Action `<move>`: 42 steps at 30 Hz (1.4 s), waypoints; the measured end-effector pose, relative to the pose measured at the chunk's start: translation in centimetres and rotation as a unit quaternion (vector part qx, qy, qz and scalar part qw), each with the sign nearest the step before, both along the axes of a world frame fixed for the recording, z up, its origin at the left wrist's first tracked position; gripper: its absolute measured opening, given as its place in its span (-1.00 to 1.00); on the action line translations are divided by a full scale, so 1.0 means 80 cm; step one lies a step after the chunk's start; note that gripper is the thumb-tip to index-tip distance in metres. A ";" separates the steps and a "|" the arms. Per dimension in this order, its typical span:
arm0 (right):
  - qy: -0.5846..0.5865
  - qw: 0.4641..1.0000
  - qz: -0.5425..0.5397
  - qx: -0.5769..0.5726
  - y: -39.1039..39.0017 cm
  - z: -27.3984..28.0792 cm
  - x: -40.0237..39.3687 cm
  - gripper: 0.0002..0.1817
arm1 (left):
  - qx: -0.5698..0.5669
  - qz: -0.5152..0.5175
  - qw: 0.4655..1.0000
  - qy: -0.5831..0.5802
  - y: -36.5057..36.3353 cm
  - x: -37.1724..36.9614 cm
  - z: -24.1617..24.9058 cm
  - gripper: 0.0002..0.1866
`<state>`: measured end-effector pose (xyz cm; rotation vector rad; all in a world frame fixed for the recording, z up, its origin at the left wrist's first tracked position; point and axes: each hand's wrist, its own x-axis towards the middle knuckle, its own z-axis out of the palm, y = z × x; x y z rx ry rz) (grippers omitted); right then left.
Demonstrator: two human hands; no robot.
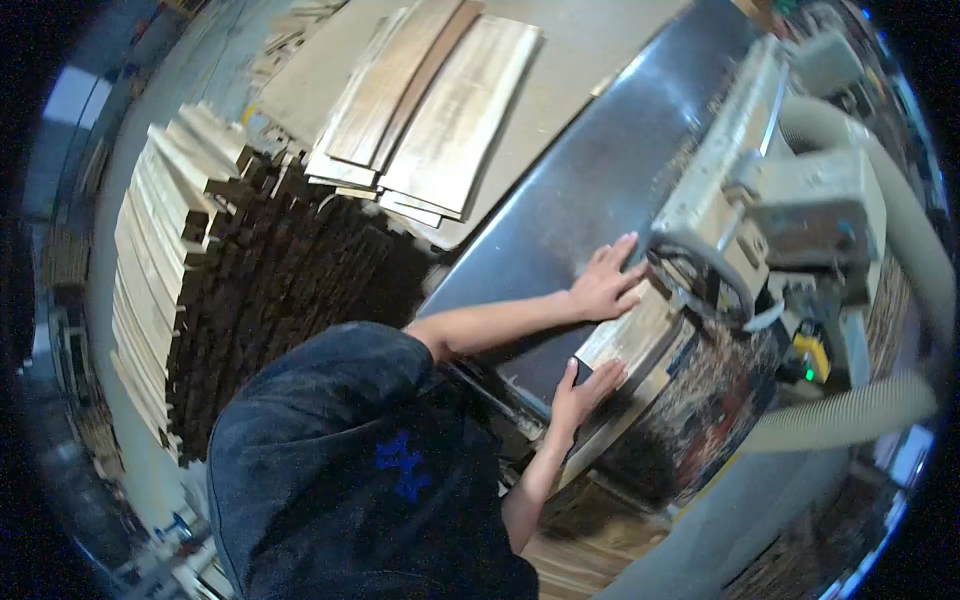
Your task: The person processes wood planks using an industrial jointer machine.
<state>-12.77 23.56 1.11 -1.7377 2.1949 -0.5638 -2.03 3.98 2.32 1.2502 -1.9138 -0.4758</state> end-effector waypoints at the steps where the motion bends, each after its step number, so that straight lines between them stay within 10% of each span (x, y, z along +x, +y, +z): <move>1: 0.004 1.000 0.017 -0.001 -0.012 -0.002 0.000 -0.01 | -0.041 0.004 0.999 0.015 -0.014 0.027 0.004 -0.29; 7: 0.063 0.997 -0.027 -0.021 -0.068 -0.007 -0.005 0.12 | -0.154 0.318 0.932 -0.078 -0.143 0.344 0.060 -0.37; 11: 0.091 0.995 -0.019 -0.030 -0.103 -0.001 -0.013 0.12 | 0.009 0.529 0.810 -0.254 -0.140 0.546 0.060 -0.42; 13: 0.101 0.993 -0.027 -0.053 -0.122 0.001 -0.010 0.08 | -0.007 0.543 0.827 -0.147 -0.112 0.558 0.026 -0.44; 24: -0.031 0.986 0.004 -0.165 -0.092 -0.023 0.004 -0.57 | 0.052 0.445 0.879 -0.165 0.143 0.313 0.044 -0.22; 31: -0.032 0.990 0.064 -0.126 0.098 -0.020 0.047 -0.61 | 0.036 0.286 0.951 -0.116 0.302 0.208 0.016 -0.18; 36: -0.346 0.938 0.007 -0.010 0.214 0.015 0.067 -0.50 | 0.055 0.199 0.966 -0.159 0.312 0.130 -0.006 -0.11; 42: -0.125 0.986 0.069 -0.081 0.295 -0.002 0.079 -0.46 | 0.049 0.049 0.978 -0.198 0.315 0.054 0.005 -0.11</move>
